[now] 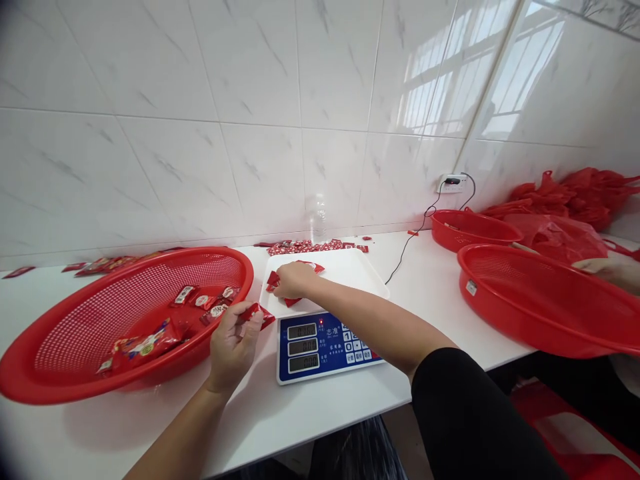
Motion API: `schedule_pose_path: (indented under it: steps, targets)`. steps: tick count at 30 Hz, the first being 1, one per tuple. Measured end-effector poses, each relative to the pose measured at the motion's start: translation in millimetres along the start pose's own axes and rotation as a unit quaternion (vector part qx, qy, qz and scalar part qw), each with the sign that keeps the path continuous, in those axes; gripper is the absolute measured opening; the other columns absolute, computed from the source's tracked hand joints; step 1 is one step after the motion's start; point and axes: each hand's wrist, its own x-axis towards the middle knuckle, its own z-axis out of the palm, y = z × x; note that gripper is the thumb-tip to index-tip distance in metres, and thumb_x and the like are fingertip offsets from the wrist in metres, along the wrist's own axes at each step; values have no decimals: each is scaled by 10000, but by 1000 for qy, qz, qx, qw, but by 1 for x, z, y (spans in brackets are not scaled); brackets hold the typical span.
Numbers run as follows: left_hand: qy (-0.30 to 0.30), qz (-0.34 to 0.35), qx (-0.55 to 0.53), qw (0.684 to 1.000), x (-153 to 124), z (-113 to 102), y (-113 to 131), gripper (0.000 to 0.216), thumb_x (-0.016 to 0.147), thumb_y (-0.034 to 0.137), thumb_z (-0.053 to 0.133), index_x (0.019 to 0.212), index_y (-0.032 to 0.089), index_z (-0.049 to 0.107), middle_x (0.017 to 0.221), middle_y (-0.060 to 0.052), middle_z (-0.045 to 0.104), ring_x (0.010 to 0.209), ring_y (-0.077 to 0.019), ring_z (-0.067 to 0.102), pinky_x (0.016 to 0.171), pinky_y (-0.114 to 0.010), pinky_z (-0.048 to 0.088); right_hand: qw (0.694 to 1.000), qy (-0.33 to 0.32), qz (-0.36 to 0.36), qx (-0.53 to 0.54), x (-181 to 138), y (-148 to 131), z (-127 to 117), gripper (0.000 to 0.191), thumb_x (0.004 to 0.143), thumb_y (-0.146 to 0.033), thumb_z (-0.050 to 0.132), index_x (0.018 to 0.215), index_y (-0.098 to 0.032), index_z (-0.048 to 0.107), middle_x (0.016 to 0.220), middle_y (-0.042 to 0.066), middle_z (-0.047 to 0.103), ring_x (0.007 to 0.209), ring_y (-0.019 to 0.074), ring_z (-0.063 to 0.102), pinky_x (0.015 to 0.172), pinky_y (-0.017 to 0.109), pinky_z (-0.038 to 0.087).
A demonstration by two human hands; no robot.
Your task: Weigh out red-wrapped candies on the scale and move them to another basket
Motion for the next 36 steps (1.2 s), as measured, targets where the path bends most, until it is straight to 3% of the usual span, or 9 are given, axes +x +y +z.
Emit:
schedule_pose_path:
  steps: [4,7,9,12,16,19,25,31,36]
  targets:
    - [5,2,-4,1000,0,0,-1,210,885,339,567,1017,181,604,879,-35,668,766,-157,647,734,-287,537,998,49,16,20,-27,24,-29,201,720,-365,671,882,-250,699,884,41,728,804,233,656,634,299,454]
    - [3,5,-6,1000,0,0,0,206,885,344,563,1009,185,607,873,-30,674,759,-157,650,718,-281,536,991,113,62,20,-54,71,-67,264,816,-376,564,1024,-252,672,948,58,715,842,241,642,667,327,454]
    - [0,13,-2,1000,0,1,1,192,881,342,568,988,188,610,859,-23,675,750,-155,647,707,-274,533,970,191,151,-14,-74,114,-95,276,808,-412,585,1010,-241,664,899,68,702,823,236,637,682,331,451]
    - [1,29,6,1000,0,2,1,175,874,324,581,982,189,608,855,-16,676,732,-149,640,700,-268,528,925,237,284,-84,-108,179,-127,312,829,-454,563,1021,-220,638,897,140,671,869,288,627,682,371,431]
    - [-1,41,3,999,1,4,-1,165,874,304,584,990,189,607,863,-17,674,738,-148,637,702,-264,524,882,229,392,-124,-153,248,-137,292,861,-470,509,992,-234,621,870,175,631,880,348,624,661,422,415]
    - [0,39,4,999,1,4,-2,168,871,312,587,985,192,610,861,-15,673,744,-152,638,705,-267,523,877,182,426,-125,-173,277,-125,274,833,-468,569,958,-233,637,875,197,631,858,348,632,656,437,409]
    - [-5,37,6,999,-1,4,-3,171,871,304,592,1000,192,604,861,-9,668,737,-146,640,710,-266,522,903,130,390,-126,-150,274,-100,226,830,-412,586,920,-220,664,980,207,641,934,356,618,667,431,434]
    - [-1,34,10,999,2,2,-2,150,880,290,585,991,190,602,856,-5,671,749,-135,635,701,-243,514,920,161,327,-144,-106,241,-108,257,854,-152,463,1020,-135,659,1121,238,607,1098,362,547,745,427,436]
    - [0,33,16,999,2,2,4,148,883,281,574,981,174,603,832,-8,671,725,-136,638,687,-243,519,951,152,243,-115,-96,216,-104,359,896,-261,474,1186,-106,620,1222,233,590,1161,371,520,848,488,436]
